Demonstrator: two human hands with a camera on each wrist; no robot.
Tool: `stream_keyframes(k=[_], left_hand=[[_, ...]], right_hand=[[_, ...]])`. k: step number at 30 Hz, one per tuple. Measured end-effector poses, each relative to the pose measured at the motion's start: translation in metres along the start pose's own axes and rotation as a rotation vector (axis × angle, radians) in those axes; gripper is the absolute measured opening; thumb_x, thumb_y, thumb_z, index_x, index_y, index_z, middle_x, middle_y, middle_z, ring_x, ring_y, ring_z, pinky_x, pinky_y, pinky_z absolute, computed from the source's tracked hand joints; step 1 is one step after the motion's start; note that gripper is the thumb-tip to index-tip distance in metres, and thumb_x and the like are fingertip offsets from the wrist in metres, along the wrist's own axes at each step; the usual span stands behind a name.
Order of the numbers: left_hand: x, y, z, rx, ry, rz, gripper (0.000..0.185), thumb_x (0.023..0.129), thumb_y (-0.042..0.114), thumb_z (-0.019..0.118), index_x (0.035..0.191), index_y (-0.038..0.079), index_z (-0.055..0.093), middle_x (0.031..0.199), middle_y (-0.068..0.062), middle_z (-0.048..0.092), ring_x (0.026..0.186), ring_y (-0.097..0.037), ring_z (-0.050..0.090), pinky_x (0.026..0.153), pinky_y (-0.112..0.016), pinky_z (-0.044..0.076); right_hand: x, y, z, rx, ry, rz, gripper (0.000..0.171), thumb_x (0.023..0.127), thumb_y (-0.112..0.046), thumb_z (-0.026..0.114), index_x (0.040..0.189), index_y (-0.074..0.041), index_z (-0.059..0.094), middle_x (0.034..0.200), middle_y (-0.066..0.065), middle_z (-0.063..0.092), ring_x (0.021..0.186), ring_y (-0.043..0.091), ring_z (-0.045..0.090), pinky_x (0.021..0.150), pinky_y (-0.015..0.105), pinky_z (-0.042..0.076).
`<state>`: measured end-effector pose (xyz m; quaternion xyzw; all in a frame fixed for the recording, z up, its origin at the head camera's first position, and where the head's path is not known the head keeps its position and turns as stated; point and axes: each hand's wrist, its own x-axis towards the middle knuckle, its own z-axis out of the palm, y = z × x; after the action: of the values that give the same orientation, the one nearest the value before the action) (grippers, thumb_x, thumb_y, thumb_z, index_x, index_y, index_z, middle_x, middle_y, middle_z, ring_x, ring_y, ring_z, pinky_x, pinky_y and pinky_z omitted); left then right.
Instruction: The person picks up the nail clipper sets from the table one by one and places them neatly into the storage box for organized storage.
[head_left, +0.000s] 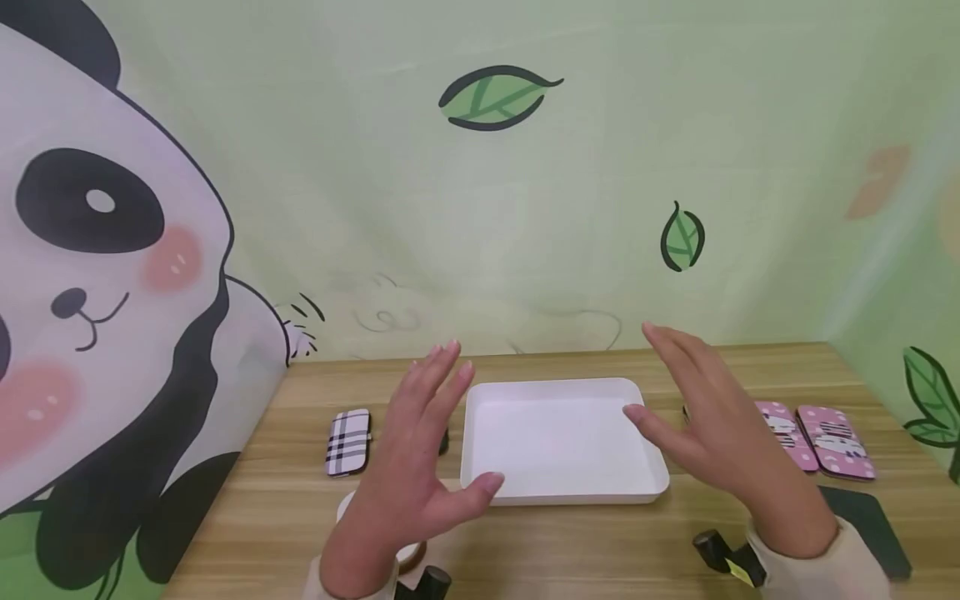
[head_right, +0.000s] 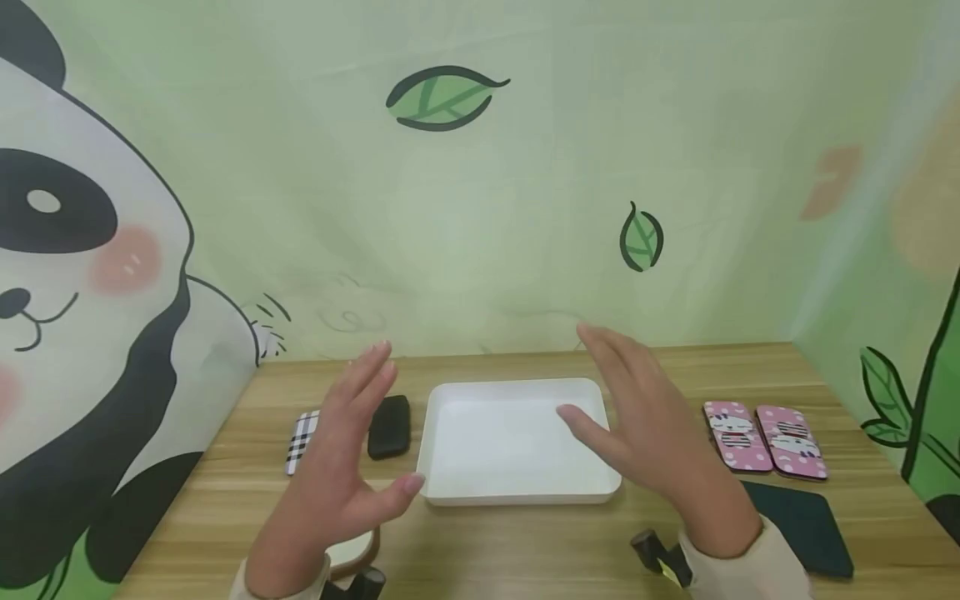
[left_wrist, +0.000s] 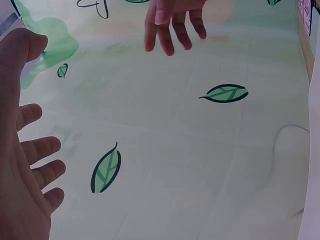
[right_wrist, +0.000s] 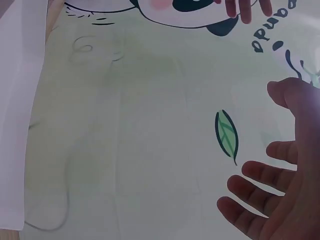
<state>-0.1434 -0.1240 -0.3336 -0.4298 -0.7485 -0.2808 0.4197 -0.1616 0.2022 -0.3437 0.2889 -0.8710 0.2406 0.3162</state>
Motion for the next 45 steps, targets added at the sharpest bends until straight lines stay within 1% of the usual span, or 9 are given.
stream_keyframes(k=[4,10,17,20,25,30,36,43,45], left_hand=[[0.000,0.000,0.000,0.001,-0.003,-0.002,0.077,0.095,0.055,0.052,0.146,-0.002,0.044,0.156,-0.019,0.039,0.141,-0.040,0.039,0.117,-0.053,0.026],[-0.001,0.001,0.000,-0.005,-0.008,0.001,0.078,0.095,0.055,0.052,0.147,-0.002,0.043,0.157,-0.019,0.038,0.142,-0.038,0.039,0.120,-0.049,0.023],[0.002,0.000,0.003,0.007,-0.016,0.010,0.077,0.095,0.055,0.050,0.147,-0.002,0.043,0.156,-0.021,0.038,0.140,-0.038,0.040,0.119,-0.051,0.024],[0.001,-0.001,0.003,0.009,-0.024,0.000,0.077,0.095,0.055,0.050,0.147,-0.002,0.043,0.156,-0.020,0.038,0.141,-0.038,0.040,0.120,-0.050,0.023],[0.001,-0.001,0.003,0.009,-0.025,-0.003,0.078,0.095,0.055,0.050,0.147,-0.002,0.042,0.156,-0.021,0.038,0.141,-0.038,0.039,0.120,-0.051,0.024],[0.000,-0.001,0.003,0.010,-0.023,-0.004,0.078,0.095,0.055,0.050,0.146,-0.003,0.043,0.156,-0.021,0.038,0.141,-0.038,0.040,0.120,-0.050,0.024],[-0.001,-0.002,0.002,0.003,-0.025,-0.014,0.078,0.095,0.055,0.050,0.147,-0.002,0.042,0.157,-0.020,0.037,0.142,-0.037,0.039,0.120,-0.050,0.023],[-0.002,-0.001,0.002,-0.001,-0.023,-0.015,0.078,0.095,0.055,0.051,0.148,-0.002,0.042,0.157,-0.020,0.037,0.141,-0.037,0.039,0.120,-0.050,0.023],[-0.002,-0.001,0.002,-0.001,-0.022,-0.014,0.078,0.095,0.055,0.051,0.147,-0.003,0.042,0.157,-0.020,0.037,0.141,-0.037,0.039,0.120,-0.049,0.023]], right_hand=[[0.001,0.005,0.005,-0.003,-0.012,0.024,0.085,0.083,-0.024,0.075,0.156,-0.012,0.035,0.142,0.020,0.049,0.123,0.035,0.051,0.097,0.056,0.043],[-0.001,0.013,0.013,-0.014,-0.058,0.075,0.083,0.086,-0.025,0.073,0.157,-0.013,0.033,0.144,0.021,0.048,0.127,0.040,0.048,0.099,0.062,0.042],[0.001,0.021,0.017,-0.063,-0.122,0.151,0.079,0.091,-0.032,0.069,0.157,-0.011,0.031,0.124,0.019,0.054,0.109,0.035,0.053,0.086,0.056,0.048],[0.002,0.023,0.019,-0.079,-0.165,0.185,0.078,0.094,-0.036,0.067,0.158,-0.011,0.029,0.121,0.018,0.054,0.106,0.033,0.053,0.083,0.055,0.049],[0.002,0.029,0.024,-0.087,-0.236,0.246,0.078,0.097,-0.043,0.061,0.159,-0.013,0.025,0.123,0.018,0.054,0.106,0.034,0.053,0.082,0.056,0.050],[0.001,0.035,0.029,-0.092,-0.271,0.266,0.078,0.097,-0.045,0.060,0.159,-0.012,0.026,0.124,0.018,0.054,0.106,0.034,0.054,0.083,0.056,0.050],[-0.001,0.044,0.036,-0.078,-0.327,0.302,0.079,0.098,-0.049,0.057,0.159,-0.010,0.025,0.127,0.020,0.053,0.110,0.035,0.055,0.089,0.058,0.049],[-0.005,0.050,0.043,-0.073,-0.509,0.412,0.092,0.094,-0.063,0.053,0.161,-0.011,0.016,0.149,0.030,0.039,0.132,0.051,0.044,0.099,0.068,0.041],[-0.007,0.050,0.046,-0.078,-0.534,0.424,0.094,0.094,-0.064,0.053,0.161,-0.010,0.015,0.150,0.032,0.037,0.132,0.053,0.043,0.098,0.069,0.041]])
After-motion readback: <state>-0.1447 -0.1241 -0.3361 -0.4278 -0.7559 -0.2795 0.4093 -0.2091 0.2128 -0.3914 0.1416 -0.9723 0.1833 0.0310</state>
